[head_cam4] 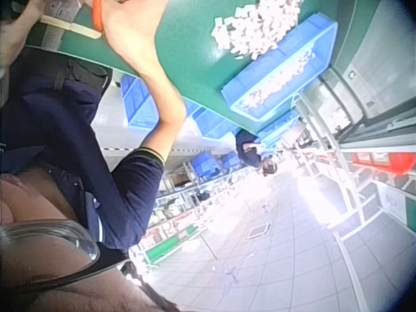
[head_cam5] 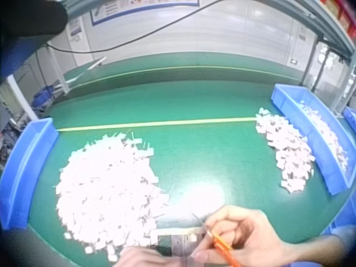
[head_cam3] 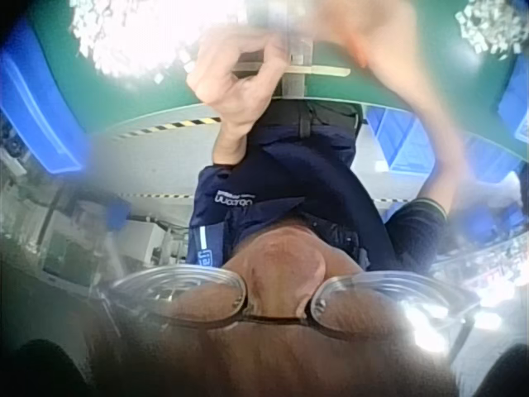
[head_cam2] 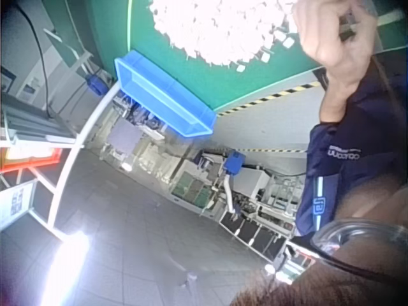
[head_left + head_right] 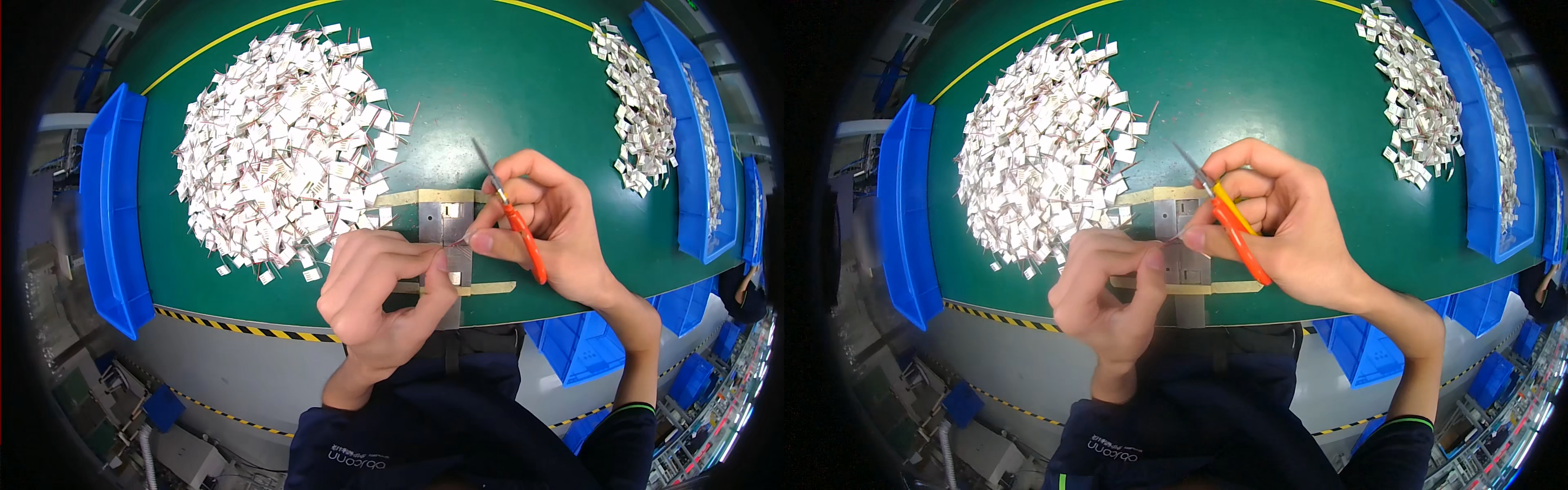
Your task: The person trims wires on small electronic components by aligning each piece against a metal fixture on the workbench, cutting the wires with scissors, and placing the finished components into a pile.
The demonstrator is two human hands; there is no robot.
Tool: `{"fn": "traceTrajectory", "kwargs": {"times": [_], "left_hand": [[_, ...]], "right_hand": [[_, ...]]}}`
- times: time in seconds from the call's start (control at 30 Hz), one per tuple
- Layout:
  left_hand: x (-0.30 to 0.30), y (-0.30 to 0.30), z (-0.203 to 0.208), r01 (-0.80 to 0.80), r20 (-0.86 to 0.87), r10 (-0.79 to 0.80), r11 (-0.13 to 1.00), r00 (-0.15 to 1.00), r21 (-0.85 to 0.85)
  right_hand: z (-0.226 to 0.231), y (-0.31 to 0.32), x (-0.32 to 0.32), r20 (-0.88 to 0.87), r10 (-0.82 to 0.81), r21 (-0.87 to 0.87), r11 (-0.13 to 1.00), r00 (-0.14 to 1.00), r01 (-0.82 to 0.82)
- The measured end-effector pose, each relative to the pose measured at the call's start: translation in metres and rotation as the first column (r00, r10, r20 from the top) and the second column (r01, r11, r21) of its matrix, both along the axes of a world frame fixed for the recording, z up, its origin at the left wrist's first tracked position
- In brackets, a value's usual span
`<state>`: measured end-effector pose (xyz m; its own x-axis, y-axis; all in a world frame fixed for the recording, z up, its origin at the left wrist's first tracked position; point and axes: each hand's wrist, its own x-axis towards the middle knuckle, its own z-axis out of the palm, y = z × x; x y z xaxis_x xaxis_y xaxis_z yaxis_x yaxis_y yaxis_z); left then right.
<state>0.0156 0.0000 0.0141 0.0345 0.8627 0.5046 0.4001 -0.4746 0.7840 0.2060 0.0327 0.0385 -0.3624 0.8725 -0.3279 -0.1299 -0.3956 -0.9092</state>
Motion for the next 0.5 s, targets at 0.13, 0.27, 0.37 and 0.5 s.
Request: {"fn": "traceTrajectory", "kwargs": {"times": [0.13,0.27,0.37,0.5], "left_hand": [[-0.009,0.000,0.005,-0.121,0.044,0.126,0.988,0.991,-0.091],[-0.008,0.007,0.007,0.011,0.028,-0.009,0.995,1.000,-0.096],[-0.003,0.007,0.011,0.163,0.114,-0.147,0.975,0.983,-0.151],[-0.001,0.009,0.009,0.310,0.204,-0.278,0.940,0.939,-0.143]], "right_hand": [[0.002,0.006,0.006,-0.014,-0.146,0.051,0.988,0.989,0.147],[0.005,0.008,0.009,-0.082,-0.096,-0.087,0.992,0.992,0.089],[0.006,0.007,0.006,-0.211,0.078,-0.239,0.962,0.974,-0.129],[0.008,0.008,0.005,-0.284,0.099,-0.347,0.917,0.954,-0.199]]}}
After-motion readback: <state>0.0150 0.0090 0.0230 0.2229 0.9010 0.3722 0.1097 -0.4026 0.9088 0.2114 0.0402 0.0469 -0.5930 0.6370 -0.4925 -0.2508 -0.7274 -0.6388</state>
